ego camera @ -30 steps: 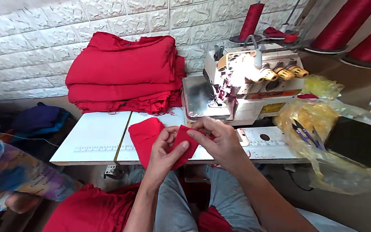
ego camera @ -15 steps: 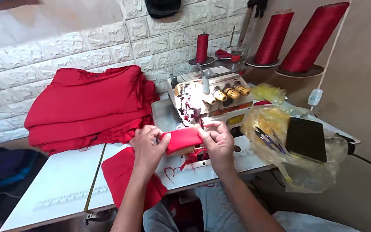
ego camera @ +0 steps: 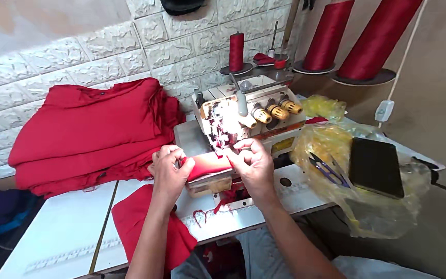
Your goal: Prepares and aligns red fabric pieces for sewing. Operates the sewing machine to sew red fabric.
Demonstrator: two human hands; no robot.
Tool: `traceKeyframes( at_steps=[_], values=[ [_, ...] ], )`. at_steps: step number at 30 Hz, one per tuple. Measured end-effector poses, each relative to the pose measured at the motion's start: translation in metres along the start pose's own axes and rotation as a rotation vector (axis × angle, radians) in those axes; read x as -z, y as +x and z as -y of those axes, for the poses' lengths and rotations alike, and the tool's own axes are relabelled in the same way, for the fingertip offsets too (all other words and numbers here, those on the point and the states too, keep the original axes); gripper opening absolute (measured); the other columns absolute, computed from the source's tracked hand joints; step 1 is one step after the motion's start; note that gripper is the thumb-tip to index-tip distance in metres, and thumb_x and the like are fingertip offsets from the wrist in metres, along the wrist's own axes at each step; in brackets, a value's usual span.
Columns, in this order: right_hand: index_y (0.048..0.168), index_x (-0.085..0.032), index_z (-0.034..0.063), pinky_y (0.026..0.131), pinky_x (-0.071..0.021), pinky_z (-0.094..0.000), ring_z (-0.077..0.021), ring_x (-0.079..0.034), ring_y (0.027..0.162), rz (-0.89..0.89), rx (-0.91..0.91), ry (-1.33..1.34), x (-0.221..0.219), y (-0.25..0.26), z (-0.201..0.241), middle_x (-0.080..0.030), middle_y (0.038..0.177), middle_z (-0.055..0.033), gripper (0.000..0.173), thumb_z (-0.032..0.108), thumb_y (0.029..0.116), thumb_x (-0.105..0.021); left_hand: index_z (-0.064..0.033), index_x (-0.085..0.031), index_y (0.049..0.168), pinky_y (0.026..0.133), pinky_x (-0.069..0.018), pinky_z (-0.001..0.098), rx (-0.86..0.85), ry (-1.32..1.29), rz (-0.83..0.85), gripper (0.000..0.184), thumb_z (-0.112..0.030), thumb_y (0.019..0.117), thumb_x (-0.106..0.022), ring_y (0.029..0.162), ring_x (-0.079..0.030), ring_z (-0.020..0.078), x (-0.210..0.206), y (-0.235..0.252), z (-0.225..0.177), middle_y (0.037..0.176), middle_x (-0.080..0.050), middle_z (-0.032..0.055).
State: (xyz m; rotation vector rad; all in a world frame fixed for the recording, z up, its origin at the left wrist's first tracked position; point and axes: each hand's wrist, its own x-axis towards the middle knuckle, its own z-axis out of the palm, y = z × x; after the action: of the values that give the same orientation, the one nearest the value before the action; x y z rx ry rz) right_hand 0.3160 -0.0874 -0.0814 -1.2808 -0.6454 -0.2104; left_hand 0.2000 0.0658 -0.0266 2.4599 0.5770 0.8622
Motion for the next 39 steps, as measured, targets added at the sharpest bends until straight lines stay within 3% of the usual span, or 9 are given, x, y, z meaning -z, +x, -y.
traceKeyframes(
  at_steps=[10, 16, 22, 25, 27, 29, 31, 36, 39],
  values=[
    [0.116, -0.057, 0.0056, 0.068, -0.0541, -0.0193, -0.0023, -0.063, 0.072, 0.150, -0.006, -0.082, 0.015, -0.010, 0.001, -0.067, 0.082, 0.0008, 0.019, 0.009, 0.0979, -0.059, -0.0103, -0.070, 0.082, 0.094, -0.0337, 0.0585, 0.003, -0.028, -0.004, 0.017, -0.025, 0.0908, -0.069, 0.119, -0.050, 0.0298, 0.001, -0.001, 0.003, 0.116, -0.062, 0.0055],
    [0.111, -0.061, 0.0065, 0.063, -0.0507, -0.0175, -0.0010, -0.060, 0.066, 0.008, 0.109, -0.309, 0.005, -0.010, -0.002, -0.067, 0.080, 0.0015, 0.018, 0.017, 0.0976, -0.066, -0.0069, -0.071, 0.084, 0.094, -0.0337, 0.0626, -0.009, 0.044, -0.020, 0.020, -0.025, 0.0939, -0.068, 0.118, -0.052, 0.0341, 0.001, 0.008, 0.009, 0.118, -0.063, 0.0102],
    [0.116, -0.064, 0.0067, 0.065, -0.0581, -0.0403, -0.0201, -0.071, 0.072, 0.031, 0.169, -0.566, 0.008, -0.011, -0.001, -0.072, 0.086, -0.0079, 0.019, 0.017, 0.0995, -0.064, -0.0024, -0.072, 0.099, 0.095, -0.0373, 0.0674, -0.009, 0.089, 0.074, 0.029, -0.030, 0.0998, -0.063, 0.124, -0.053, 0.0403, 0.007, 0.031, 0.013, 0.124, -0.063, 0.0185],
    [0.121, -0.066, 0.0058, 0.058, -0.0540, -0.0516, -0.0285, -0.067, 0.061, 0.145, 0.102, -0.634, 0.023, -0.021, 0.001, -0.068, 0.073, -0.0118, 0.026, 0.021, 0.1005, -0.061, -0.0022, -0.065, 0.115, 0.099, -0.0437, 0.0600, -0.001, 0.062, 0.080, 0.034, -0.033, 0.1030, -0.058, 0.119, -0.058, 0.0352, 0.038, 0.019, 0.019, 0.121, -0.063, 0.0185],
    [0.116, -0.066, 0.0017, 0.054, -0.0506, -0.0414, -0.0198, -0.059, 0.055, 0.162, 0.092, -0.564, 0.033, -0.029, 0.000, -0.063, 0.070, -0.0095, 0.026, 0.023, 0.1018, -0.060, -0.0013, -0.063, 0.114, 0.089, -0.0537, 0.0465, -0.012, 0.007, 0.001, 0.032, -0.031, 0.1047, -0.056, 0.100, -0.066, 0.0246, 0.064, -0.003, 0.027, 0.109, -0.066, 0.0148],
    [0.109, -0.065, -0.0033, 0.056, -0.0519, -0.0209, -0.0012, -0.057, 0.058, 0.148, 0.180, -0.403, 0.040, -0.038, -0.003, -0.064, 0.074, -0.0033, 0.025, 0.020, 0.1036, -0.058, -0.0005, -0.064, 0.110, 0.079, -0.0578, 0.0394, 0.022, -0.081, -0.060, 0.031, -0.030, 0.1059, -0.053, 0.086, -0.069, 0.0179, 0.088, -0.036, 0.037, 0.096, -0.069, 0.0107],
    [0.101, -0.064, -0.0068, 0.059, -0.0500, -0.0129, 0.0056, -0.057, 0.062, 0.172, 0.283, -0.264, 0.038, -0.049, -0.001, -0.063, 0.074, -0.0018, 0.026, 0.017, 0.1046, -0.056, -0.0018, -0.063, 0.109, 0.071, -0.0583, 0.0335, 0.076, -0.124, -0.110, 0.029, -0.028, 0.1076, -0.051, 0.079, -0.069, 0.0140, 0.104, -0.076, 0.043, 0.092, -0.071, 0.0076],
    [0.094, -0.073, 0.0034, 0.073, -0.0568, -0.0253, -0.0096, -0.068, 0.077, 0.552, 0.438, -0.161, 0.004, -0.089, 0.017, -0.072, 0.083, -0.0065, 0.022, 0.021, 0.1012, -0.062, -0.0049, -0.067, 0.103, 0.068, -0.0574, 0.0272, 0.228, -0.123, -0.301, 0.022, -0.024, 0.1047, -0.056, 0.076, -0.069, 0.0087, 0.101, -0.150, 0.069, 0.086, -0.072, 0.0015],
    [0.095, -0.074, 0.0097, 0.080, -0.0557, -0.0335, -0.0181, -0.069, 0.089, 0.758, 0.630, -0.114, -0.028, -0.111, 0.023, -0.073, 0.093, -0.0061, 0.022, 0.027, 0.1014, -0.063, -0.0061, -0.071, 0.105, 0.077, -0.0557, 0.0325, 0.203, -0.060, -0.312, 0.019, -0.022, 0.0969, -0.066, 0.090, -0.067, 0.0118, 0.088, -0.165, 0.081, 0.097, -0.071, 0.0027]
  ],
)
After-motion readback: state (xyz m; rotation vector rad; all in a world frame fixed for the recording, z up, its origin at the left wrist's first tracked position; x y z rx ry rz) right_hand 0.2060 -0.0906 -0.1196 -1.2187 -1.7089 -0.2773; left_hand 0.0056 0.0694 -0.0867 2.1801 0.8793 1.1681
